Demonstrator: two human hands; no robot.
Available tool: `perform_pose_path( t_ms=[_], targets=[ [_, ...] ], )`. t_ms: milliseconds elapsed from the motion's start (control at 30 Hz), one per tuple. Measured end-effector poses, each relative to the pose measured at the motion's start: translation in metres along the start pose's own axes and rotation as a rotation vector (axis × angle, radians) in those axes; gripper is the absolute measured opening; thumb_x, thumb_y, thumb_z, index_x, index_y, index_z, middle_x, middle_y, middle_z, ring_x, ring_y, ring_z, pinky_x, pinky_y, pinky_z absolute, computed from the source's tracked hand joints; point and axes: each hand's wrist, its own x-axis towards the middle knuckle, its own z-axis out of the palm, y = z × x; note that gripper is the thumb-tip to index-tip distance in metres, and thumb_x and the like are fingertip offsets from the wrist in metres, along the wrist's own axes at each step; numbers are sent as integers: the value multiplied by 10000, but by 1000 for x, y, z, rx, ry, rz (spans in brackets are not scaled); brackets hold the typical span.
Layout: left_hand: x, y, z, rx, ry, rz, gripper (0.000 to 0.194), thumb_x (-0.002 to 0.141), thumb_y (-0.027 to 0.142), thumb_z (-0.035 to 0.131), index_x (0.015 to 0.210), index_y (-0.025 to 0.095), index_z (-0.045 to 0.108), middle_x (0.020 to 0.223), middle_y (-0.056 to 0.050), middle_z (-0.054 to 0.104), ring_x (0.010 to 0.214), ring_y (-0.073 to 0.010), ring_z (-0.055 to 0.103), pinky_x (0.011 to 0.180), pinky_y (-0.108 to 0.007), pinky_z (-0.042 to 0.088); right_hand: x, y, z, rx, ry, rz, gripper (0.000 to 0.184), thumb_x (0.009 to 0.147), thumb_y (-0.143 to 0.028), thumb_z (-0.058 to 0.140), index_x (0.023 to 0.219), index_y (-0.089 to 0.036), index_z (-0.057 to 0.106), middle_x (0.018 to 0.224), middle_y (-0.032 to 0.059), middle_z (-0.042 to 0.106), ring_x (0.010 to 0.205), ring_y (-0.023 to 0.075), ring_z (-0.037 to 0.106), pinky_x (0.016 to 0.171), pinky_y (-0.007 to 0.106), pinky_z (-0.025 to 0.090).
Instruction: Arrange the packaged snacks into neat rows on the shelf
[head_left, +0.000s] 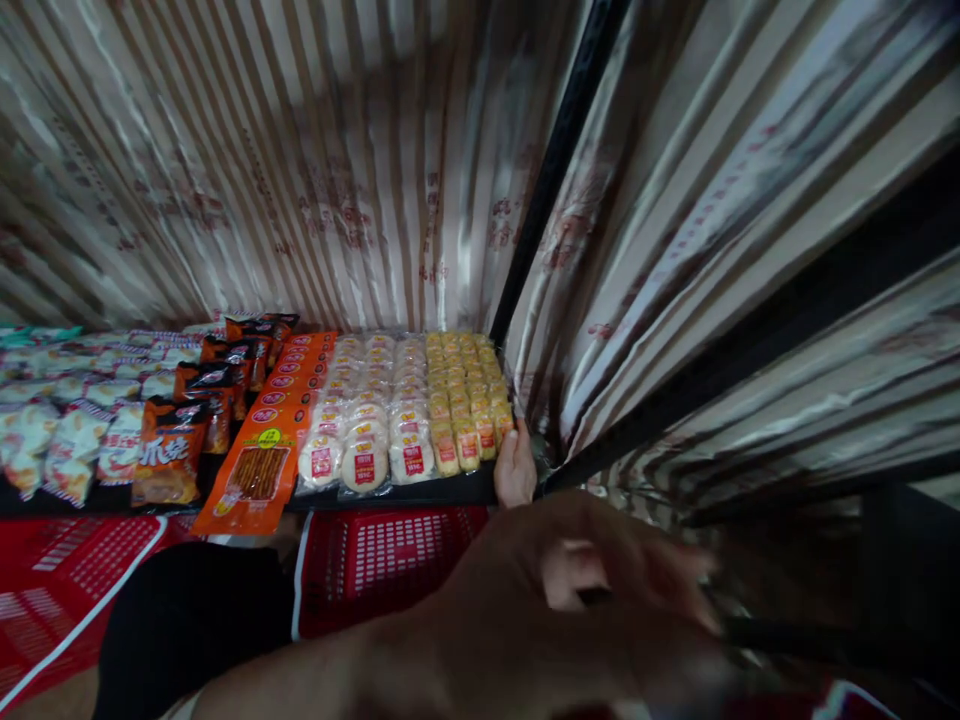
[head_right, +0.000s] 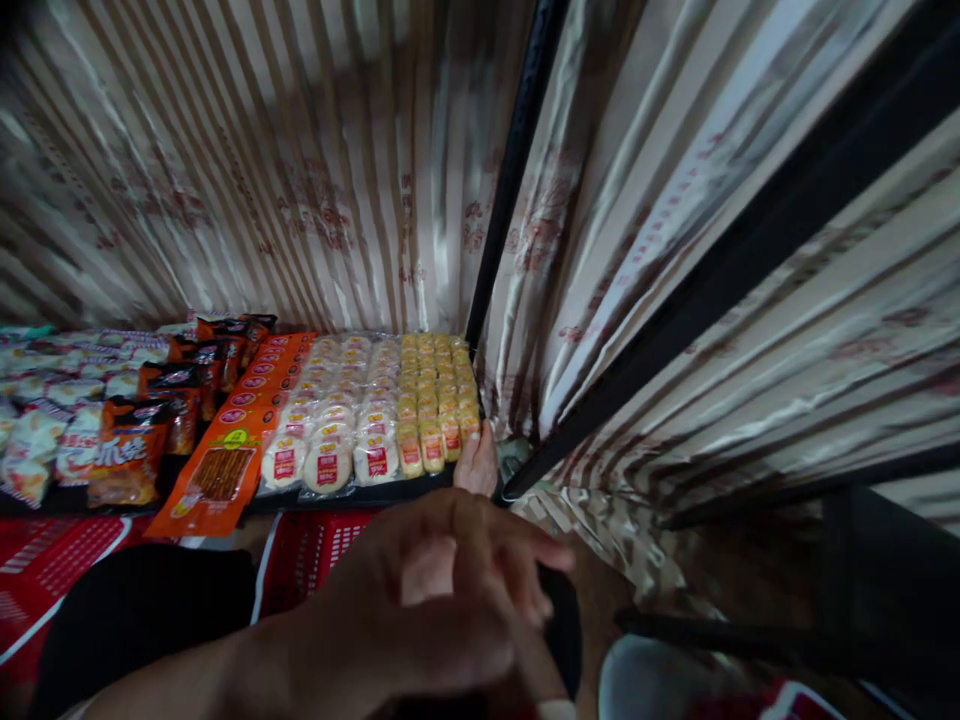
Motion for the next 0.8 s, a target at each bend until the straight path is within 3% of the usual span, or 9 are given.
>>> perform_pose_path(
  t_ms=[67, 133, 233, 333, 467, 800],
  targets=[
    [25, -12, -12, 234, 119, 78, 146, 791, 228, 660, 770, 191, 521, 868, -25, 617, 856, -168, 601, 787, -318, 491, -2, 1, -1, -2, 7, -7, 679, 926, -517, 166, 1394, -55, 333, 1422, 197, 389, 1321, 264, 349, 1088, 426, 268],
    [42, -34, -28, 614, 224, 190, 197, 750, 130, 661, 695, 193, 482, 824, -22, 616, 854, -188, 595, 810, -355, 493, -1, 3, -1, -1, -2, -24, 670, 923, -521, 171, 1385, -74, 358, 1419, 183, 400, 1318, 249, 359, 1091, 429, 269],
    [56, -71, -56, 1093, 182, 251, 167, 758, 96, 647, 722, 195, 517, 959, -58, 647, 1076, -240, 561, 946, -424, 464, 1, 6, -3, 10, -25, -53, 676, 922, -514, 148, 1340, -60, 424, 1392, 184, 437, 1308, 235, 380, 1097, 423, 266],
    [63, -99, -83, 1387, 167, 277, 130, 749, 92, 667, 808, 156, 570, 1217, -154, 588, 1282, -299, 423, 1040, -482, 403, 3, 8, -2, 31, -14, -50, 673, 930, -499, 130, 1326, -57, 446, 1380, 180, 455, 1309, 229, 385, 1098, 424, 267],
    [70, -120, -104, 1524, 171, 251, 339, 728, 66, 684, 1045, 100, 569, 1322, -216, 504, 1317, -314, 369, 1045, -496, 408, 4, 10, 0, 58, 11, -35, 674, 929, -515, 143, 1348, -70, 426, 1411, 169, 420, 1333, 226, 351, 1107, 424, 255],
    [71, -131, -114, 1587, 136, 249, 394, 752, 11, 621, 1130, 88, 538, 1328, -205, 504, 1318, -298, 362, 1047, -461, 416, 3, 9, 2, 16, -27, -29, 710, 922, -524, 122, 1344, -46, 433, 1402, 176, 430, 1327, 231, 362, 1110, 420, 253]
  ],
)
